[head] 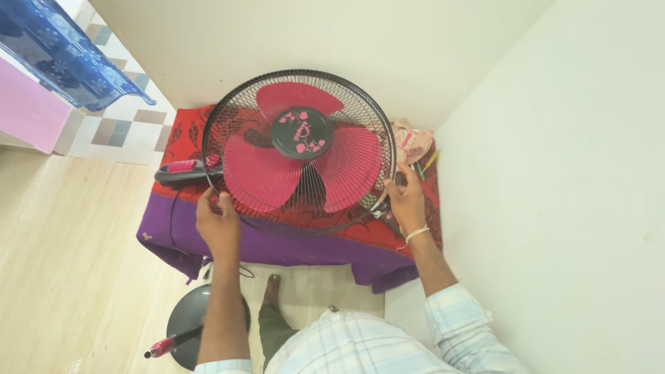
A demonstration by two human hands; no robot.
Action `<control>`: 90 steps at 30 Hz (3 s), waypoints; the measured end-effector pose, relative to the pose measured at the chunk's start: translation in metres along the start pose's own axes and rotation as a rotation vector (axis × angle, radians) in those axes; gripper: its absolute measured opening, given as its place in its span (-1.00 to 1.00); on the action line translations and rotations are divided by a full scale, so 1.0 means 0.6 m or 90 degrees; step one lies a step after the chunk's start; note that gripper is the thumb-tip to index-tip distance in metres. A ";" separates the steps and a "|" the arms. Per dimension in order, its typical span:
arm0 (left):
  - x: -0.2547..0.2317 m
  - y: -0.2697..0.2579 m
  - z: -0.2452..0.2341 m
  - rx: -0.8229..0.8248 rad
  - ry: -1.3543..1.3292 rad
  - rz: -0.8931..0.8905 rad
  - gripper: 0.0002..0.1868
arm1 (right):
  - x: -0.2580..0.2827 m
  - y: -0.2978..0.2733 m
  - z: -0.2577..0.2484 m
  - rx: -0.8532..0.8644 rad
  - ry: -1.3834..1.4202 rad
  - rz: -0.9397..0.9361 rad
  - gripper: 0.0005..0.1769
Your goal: The person assembles a standing fan by attaching the red blades to the motor hub, then fitting the front and rear wire cages. They use a screwdriver to secure the cage to the fan stand. The fan is placed on a purple-covered table in a room with tiled flooring.
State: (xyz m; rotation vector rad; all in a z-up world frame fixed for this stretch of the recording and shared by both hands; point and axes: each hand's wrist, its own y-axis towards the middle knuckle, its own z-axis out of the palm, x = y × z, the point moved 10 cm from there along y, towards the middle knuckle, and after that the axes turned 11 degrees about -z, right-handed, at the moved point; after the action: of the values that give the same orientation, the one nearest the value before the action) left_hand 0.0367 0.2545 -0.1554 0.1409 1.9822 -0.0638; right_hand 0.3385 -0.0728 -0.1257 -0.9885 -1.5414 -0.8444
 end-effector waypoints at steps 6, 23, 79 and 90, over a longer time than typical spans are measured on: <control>0.015 -0.005 0.008 -0.012 0.019 0.017 -0.62 | -0.029 0.007 -0.007 0.008 0.016 -0.021 -0.38; 0.022 -0.001 0.008 -0.003 0.047 0.035 -0.62 | -0.052 0.004 -0.005 0.018 -0.014 -0.039 -0.33; 0.054 0.005 0.024 0.221 -0.254 -0.187 -0.68 | -0.127 0.081 -0.038 -0.086 -0.043 -0.231 -0.58; 0.041 -0.005 0.012 0.206 -0.256 -0.202 -0.67 | -0.138 0.096 -0.043 -0.130 -0.084 -0.104 -0.57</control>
State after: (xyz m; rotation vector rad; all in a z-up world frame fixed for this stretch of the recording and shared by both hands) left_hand 0.0331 0.2526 -0.1812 0.0179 1.5638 -0.5756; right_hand 0.4088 -0.0860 -0.2015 -1.0932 -1.6901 -1.0874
